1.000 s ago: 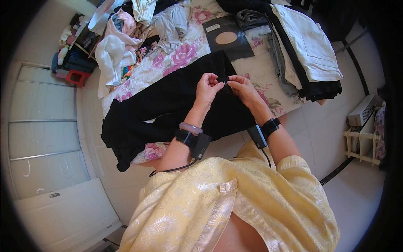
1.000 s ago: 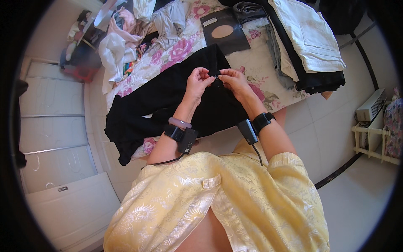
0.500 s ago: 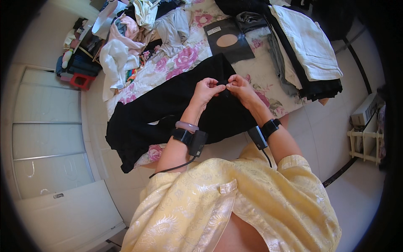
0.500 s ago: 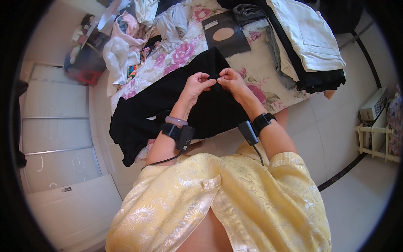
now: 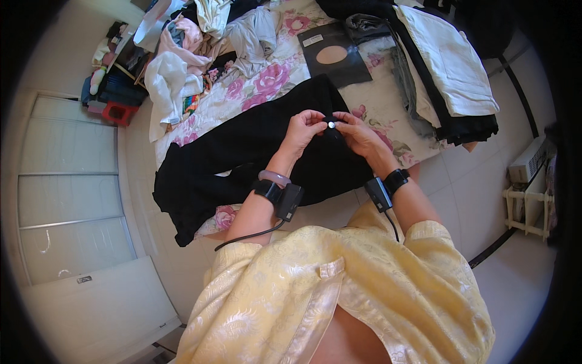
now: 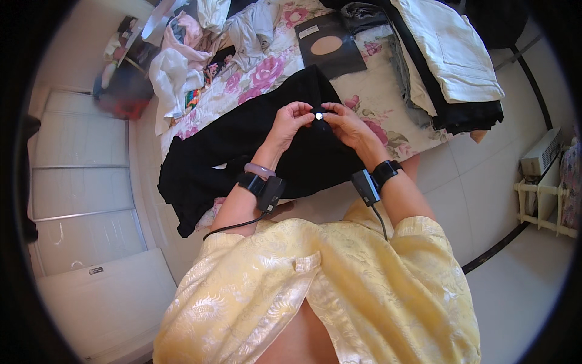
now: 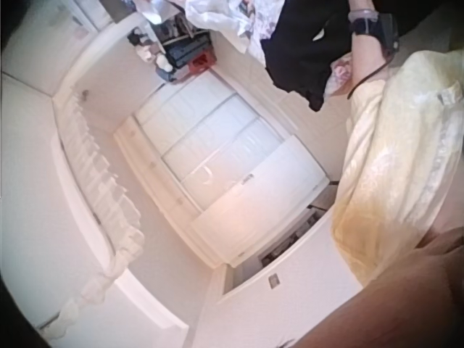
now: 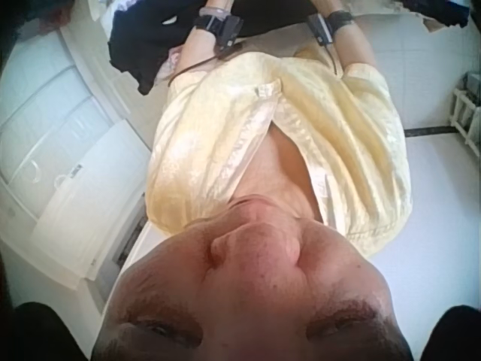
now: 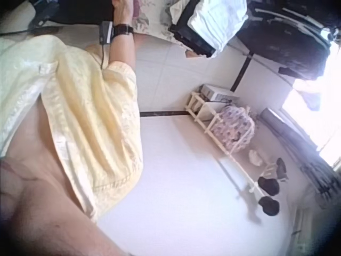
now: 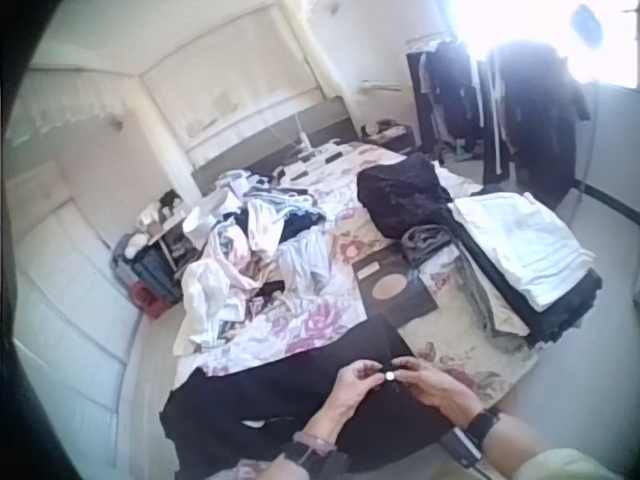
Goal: The person folds several garments on a bed, including black pants, a black top, dark jeans, a pink top, a patterned top, a white shirt, and a colorful knitted item. Each item is smoothed, folded, and placed into a growing stack.
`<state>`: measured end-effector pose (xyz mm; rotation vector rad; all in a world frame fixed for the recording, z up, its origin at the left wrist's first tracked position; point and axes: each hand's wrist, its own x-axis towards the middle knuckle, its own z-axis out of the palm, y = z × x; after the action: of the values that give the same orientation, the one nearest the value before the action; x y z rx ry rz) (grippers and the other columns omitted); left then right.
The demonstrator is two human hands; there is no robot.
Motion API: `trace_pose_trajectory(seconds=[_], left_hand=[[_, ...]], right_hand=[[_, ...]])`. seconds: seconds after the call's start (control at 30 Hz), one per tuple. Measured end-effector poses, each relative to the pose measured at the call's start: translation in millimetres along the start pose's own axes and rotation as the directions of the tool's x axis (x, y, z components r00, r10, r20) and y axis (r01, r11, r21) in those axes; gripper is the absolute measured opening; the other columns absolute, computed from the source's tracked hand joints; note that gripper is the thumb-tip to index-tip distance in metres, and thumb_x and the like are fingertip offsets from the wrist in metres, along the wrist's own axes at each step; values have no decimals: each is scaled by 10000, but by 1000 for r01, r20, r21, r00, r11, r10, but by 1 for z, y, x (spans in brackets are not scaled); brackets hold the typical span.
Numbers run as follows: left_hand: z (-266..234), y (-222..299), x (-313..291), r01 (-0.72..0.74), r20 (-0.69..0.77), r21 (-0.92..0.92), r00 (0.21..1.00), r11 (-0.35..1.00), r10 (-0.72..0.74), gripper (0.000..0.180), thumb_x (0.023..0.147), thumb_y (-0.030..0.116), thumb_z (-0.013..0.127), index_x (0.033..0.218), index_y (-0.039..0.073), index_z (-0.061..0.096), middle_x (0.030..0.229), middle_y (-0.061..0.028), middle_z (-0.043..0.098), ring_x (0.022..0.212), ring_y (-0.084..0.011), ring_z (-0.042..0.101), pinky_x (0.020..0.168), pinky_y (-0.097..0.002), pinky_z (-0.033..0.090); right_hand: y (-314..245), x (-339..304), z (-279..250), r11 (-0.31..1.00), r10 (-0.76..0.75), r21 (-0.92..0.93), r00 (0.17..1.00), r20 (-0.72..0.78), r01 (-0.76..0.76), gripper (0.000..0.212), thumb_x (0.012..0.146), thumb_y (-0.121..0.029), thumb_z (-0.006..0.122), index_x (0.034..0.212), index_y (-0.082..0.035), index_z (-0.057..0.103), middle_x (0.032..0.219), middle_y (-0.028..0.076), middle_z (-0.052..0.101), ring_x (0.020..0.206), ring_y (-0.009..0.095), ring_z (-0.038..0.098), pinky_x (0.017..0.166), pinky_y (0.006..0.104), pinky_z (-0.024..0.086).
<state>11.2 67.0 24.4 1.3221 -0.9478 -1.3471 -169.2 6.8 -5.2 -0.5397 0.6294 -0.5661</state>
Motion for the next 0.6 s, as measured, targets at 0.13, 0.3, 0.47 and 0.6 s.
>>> trace_pose_trajectory(seconds=[0.13,0.3,0.47,0.6], left_hand=[[9,-12,-2,0,-42,-137,999,991,-6,186,855,9,672,1023,29,595,878,-10,623,769,-86,603,718,-205,503],[26,-13,-18,-179,-188,148,960,973,205,224,853,25,674,1061,25,590,985,-46,637,929,-133,615,844,-265,502],[-5,-18,-90,-308,-21,839,805,448,593,332,805,149,724,1097,52,598,1290,-140,564,1254,-348,480,1039,-432,394],[-56,-37,-173,-119,-35,958,854,261,520,439,771,260,755,1118,45,593,1381,-143,486,1324,-346,405,1073,-433,347]], right_hand=[[-13,-4,-2,940,-11,-342,1000,24,19,428,837,-126,728,1210,-97,519,1001,36,606,850,113,592,700,254,480],[-8,2,-18,837,-207,-537,969,-132,106,446,833,-188,746,1203,-52,538,1027,62,626,874,144,605,737,293,496],[7,-27,-43,317,-678,-838,724,126,443,545,829,-274,752,1219,31,527,1104,142,658,1002,254,643,852,351,495],[44,-63,-45,269,-424,-959,905,-37,87,837,743,-346,799,1362,44,392,1283,267,541,1227,337,526,1002,400,421]])
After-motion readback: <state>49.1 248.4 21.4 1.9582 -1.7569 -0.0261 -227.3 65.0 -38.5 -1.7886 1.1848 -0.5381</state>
